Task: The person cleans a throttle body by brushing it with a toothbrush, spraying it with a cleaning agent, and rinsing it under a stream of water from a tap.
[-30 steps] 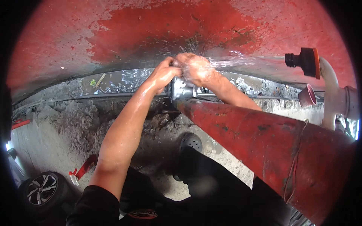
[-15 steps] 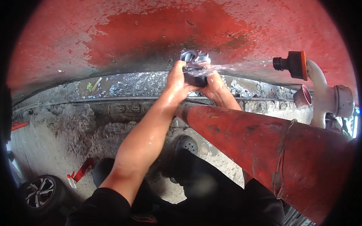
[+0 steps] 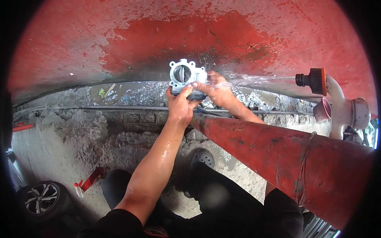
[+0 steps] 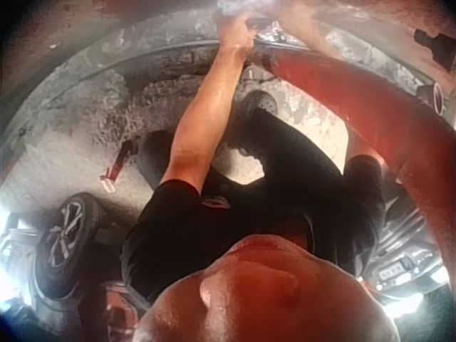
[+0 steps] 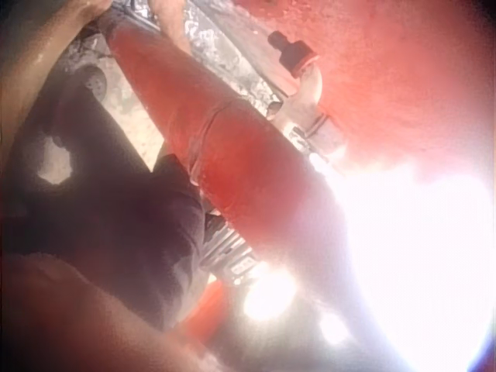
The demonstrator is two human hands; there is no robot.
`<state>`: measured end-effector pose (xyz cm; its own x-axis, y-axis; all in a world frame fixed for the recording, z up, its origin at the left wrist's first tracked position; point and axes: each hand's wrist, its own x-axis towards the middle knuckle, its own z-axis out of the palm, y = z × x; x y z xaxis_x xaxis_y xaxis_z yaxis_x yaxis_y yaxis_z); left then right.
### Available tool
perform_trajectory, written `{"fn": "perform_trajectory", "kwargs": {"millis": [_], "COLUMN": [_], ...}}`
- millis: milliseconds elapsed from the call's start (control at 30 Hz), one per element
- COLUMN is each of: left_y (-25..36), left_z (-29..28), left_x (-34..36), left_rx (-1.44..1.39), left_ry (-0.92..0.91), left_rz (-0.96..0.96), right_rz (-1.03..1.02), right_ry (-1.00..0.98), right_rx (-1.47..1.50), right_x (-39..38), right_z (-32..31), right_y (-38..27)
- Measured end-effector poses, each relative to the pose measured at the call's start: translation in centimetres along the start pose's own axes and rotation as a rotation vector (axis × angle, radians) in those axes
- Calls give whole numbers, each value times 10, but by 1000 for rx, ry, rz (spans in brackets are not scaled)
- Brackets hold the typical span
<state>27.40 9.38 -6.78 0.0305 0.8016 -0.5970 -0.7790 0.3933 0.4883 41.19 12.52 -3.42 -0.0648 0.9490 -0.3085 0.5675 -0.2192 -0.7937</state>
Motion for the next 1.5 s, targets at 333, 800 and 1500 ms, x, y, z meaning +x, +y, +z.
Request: {"fn": "perform_trajectory", "kwargs": {"millis": [333,800,1500], "left_y": [-15,5,4], "left_z": [33,34,29], "left_x": [26,4,18], "left_rx": [188,621,532], "left_ry": [-114,-530,-481], "left_rz": [270,134,364], "right_rz": [340,147,334], "right_ry": [-9,-19,76], "right_rx": [796,1324,1459], "right_x": [-5,-3,-20], "right_z": [-7,-15,9], "right_y": [5,66,58]}}
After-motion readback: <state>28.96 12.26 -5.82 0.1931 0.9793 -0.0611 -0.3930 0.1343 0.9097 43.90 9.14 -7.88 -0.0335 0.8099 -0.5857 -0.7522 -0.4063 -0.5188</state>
